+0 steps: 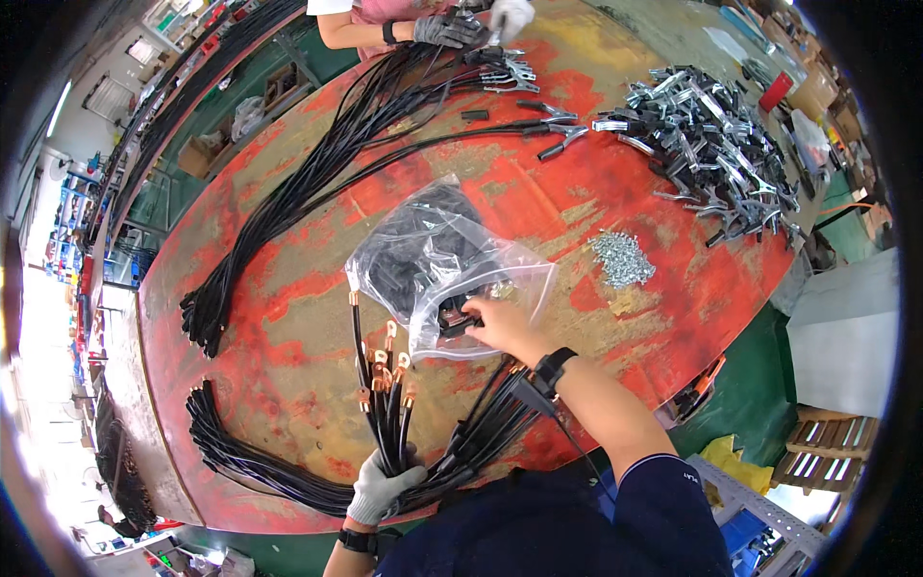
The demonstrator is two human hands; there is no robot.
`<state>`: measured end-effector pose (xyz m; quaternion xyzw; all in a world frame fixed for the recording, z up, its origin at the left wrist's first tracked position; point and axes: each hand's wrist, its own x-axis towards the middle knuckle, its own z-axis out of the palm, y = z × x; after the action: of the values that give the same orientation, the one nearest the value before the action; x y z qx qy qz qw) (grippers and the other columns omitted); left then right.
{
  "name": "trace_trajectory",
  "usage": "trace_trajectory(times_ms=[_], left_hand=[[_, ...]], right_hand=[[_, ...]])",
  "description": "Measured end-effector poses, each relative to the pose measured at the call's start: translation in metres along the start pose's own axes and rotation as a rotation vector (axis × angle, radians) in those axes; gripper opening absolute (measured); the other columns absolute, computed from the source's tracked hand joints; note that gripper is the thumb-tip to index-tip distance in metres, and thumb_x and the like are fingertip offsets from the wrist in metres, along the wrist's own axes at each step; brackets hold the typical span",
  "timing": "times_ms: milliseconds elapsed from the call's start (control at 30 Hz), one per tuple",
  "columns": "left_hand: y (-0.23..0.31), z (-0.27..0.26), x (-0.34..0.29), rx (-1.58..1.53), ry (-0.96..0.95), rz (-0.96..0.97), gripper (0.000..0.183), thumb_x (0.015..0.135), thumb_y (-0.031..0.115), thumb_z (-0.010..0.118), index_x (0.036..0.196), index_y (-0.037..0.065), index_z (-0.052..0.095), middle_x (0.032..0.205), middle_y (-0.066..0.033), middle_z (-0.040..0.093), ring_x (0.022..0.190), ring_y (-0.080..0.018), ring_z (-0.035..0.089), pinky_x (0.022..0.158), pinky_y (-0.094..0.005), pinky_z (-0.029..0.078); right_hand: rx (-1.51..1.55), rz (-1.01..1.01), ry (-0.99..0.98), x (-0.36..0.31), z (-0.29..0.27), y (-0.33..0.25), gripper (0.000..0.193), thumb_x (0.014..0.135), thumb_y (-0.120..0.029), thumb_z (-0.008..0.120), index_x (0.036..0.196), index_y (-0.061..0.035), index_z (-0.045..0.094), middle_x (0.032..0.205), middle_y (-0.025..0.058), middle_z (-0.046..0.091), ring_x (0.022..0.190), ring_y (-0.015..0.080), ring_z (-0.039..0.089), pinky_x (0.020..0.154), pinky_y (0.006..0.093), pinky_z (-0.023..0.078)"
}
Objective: Assembling metal clamps using an electric screwdriver and organizing cable bundles on a factory floor.
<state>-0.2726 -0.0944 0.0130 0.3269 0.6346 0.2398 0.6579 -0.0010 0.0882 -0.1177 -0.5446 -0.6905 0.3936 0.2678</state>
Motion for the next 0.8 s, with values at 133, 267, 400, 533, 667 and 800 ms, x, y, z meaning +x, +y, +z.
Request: trace_trajectory(times_ms=[133,267,400,533,667,800], left_hand=[[-0.004,0.001,0.002,0.079,0.013,0.059,0.039,0.075,0.006,0.077,0.108,0.0,0.057,0.095,-0.0063,0.067,0.087,-0.0137,0.064,0.08,-0.0295,0.052],[-0.003,-0.002,-0.003,0.098,0.005,0.099,0.038,0.076,0.006,0.077,0.108,0.0,0.056,0.095,-0.006,0.066,0.09,-0.013,0.063,0.08,-0.0292,0.052],[-0.011,-0.009,-0.014,0.141,-0.027,0.117,0.041,0.076,0.003,0.077,0.11,-0.001,0.055,0.093,-0.0069,0.066,0.086,-0.0143,0.063,0.078,-0.0296,0.053],[-0.017,-0.006,-0.019,-0.027,-0.035,0.114,0.042,0.075,0.0,0.077,0.111,-0.001,0.054,0.093,-0.008,0.066,0.083,-0.0161,0.064,0.076,-0.0298,0.053],[-0.014,0.0,-0.025,-0.055,-0.176,0.183,0.039,0.076,0.0,0.076,0.109,-0.001,0.056,0.094,-0.0076,0.067,0.083,-0.0149,0.064,0.077,-0.0289,0.053],[-0.015,0.001,-0.035,0.094,-0.235,0.227,0.03,0.079,0.006,0.076,0.103,0.0,0.061,0.096,-0.0042,0.067,0.085,-0.0098,0.061,0.079,-0.0261,0.05]], right_hand=[[-0.339,0.014,-0.114,0.003,0.02,0.007,0.029,0.076,-0.015,0.072,0.101,-0.0063,0.06,0.097,0.0139,0.064,0.085,0.034,0.063,0.075,0.0412,0.05],[-0.198,-0.055,0.067,-0.006,0.001,0.005,0.027,0.078,-0.015,0.07,0.101,-0.0058,0.059,0.096,0.0141,0.064,0.085,0.0345,0.063,0.074,0.0408,0.05],[0.424,0.288,-0.05,-0.049,-0.064,-0.062,0.028,0.081,-0.015,0.073,0.102,-0.0038,0.06,0.079,0.0057,0.063,0.068,0.0135,0.059,0.061,0.0297,0.046],[0.727,0.328,0.068,-0.1,-0.083,-0.098,0.027,0.082,-0.014,0.073,0.104,-0.0029,0.063,0.081,0.0015,0.062,0.067,0.0067,0.054,0.06,0.0239,0.044],[1.079,0.285,0.193,-0.136,-0.08,-0.124,0.022,0.083,-0.007,0.071,0.103,-0.0015,0.063,0.082,0.0016,0.06,0.068,0.008,0.053,0.062,0.0235,0.043],[1.093,0.247,0.298,-0.166,-0.074,-0.144,0.024,0.083,-0.006,0.072,0.105,-0.0016,0.064,0.086,0.0021,0.06,0.07,0.0083,0.053,0.063,0.0242,0.044]])
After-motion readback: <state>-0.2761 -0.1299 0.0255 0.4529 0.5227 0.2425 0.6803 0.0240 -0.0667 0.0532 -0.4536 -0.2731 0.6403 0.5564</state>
